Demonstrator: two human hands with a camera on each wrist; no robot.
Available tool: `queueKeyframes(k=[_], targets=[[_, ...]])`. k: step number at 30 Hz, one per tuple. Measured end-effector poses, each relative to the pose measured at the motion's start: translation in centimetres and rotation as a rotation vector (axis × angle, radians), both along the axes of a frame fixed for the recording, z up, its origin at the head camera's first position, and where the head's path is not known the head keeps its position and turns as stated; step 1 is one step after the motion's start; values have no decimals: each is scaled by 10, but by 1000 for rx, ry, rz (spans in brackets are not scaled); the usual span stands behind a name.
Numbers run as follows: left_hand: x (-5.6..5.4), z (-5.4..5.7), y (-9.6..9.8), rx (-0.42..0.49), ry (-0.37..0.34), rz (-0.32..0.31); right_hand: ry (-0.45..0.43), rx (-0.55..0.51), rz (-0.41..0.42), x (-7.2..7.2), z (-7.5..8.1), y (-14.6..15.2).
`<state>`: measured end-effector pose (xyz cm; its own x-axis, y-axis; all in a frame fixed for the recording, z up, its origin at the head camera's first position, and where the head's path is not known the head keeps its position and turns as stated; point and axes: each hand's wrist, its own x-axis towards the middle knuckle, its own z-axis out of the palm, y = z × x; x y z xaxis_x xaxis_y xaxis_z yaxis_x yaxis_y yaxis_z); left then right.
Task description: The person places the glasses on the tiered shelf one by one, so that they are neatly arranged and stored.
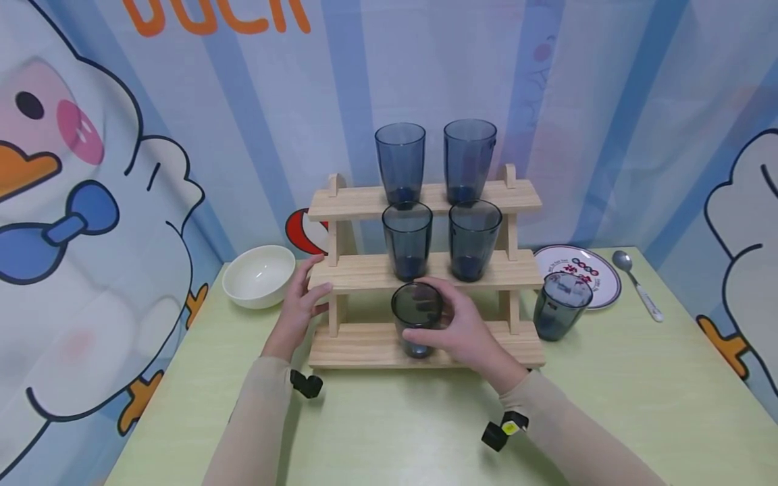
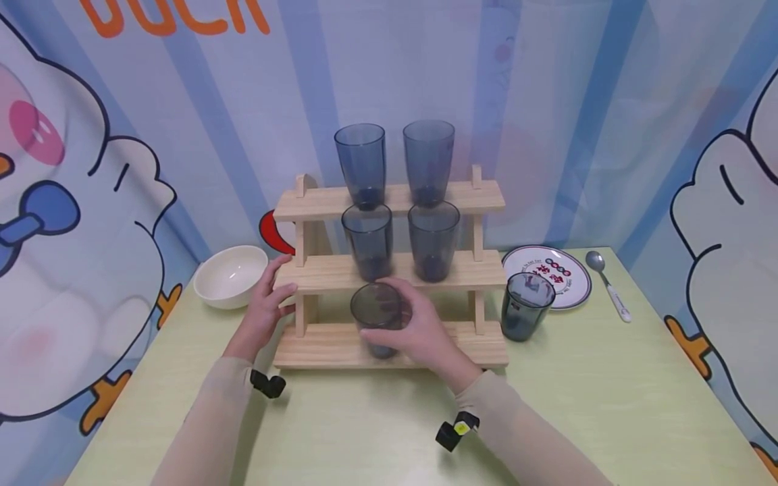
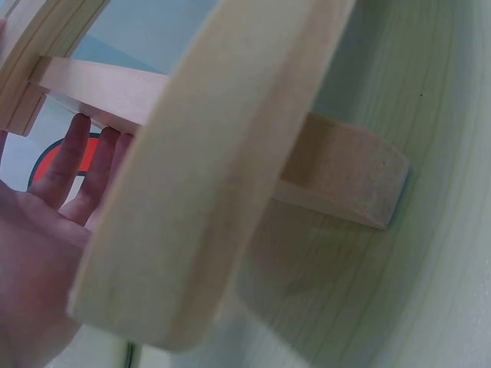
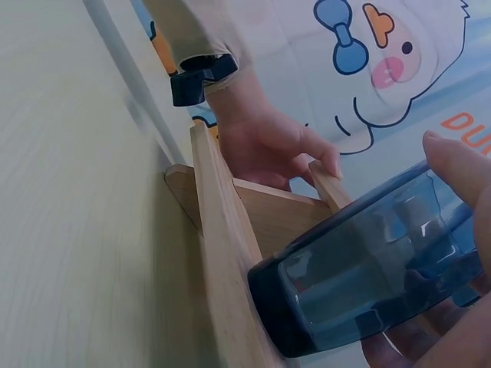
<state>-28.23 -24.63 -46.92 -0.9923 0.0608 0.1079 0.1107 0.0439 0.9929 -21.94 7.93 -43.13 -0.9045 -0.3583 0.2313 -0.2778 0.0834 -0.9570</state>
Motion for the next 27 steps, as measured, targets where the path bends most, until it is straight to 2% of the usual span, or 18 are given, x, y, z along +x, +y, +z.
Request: queueKeyframes(k=[16,27], targets=[[-1,-1,-1,6,-8,1,30,12,16,0,-3,-2],[-1,-1,-1,6,2,5,65,66,0,2,-4,-1]])
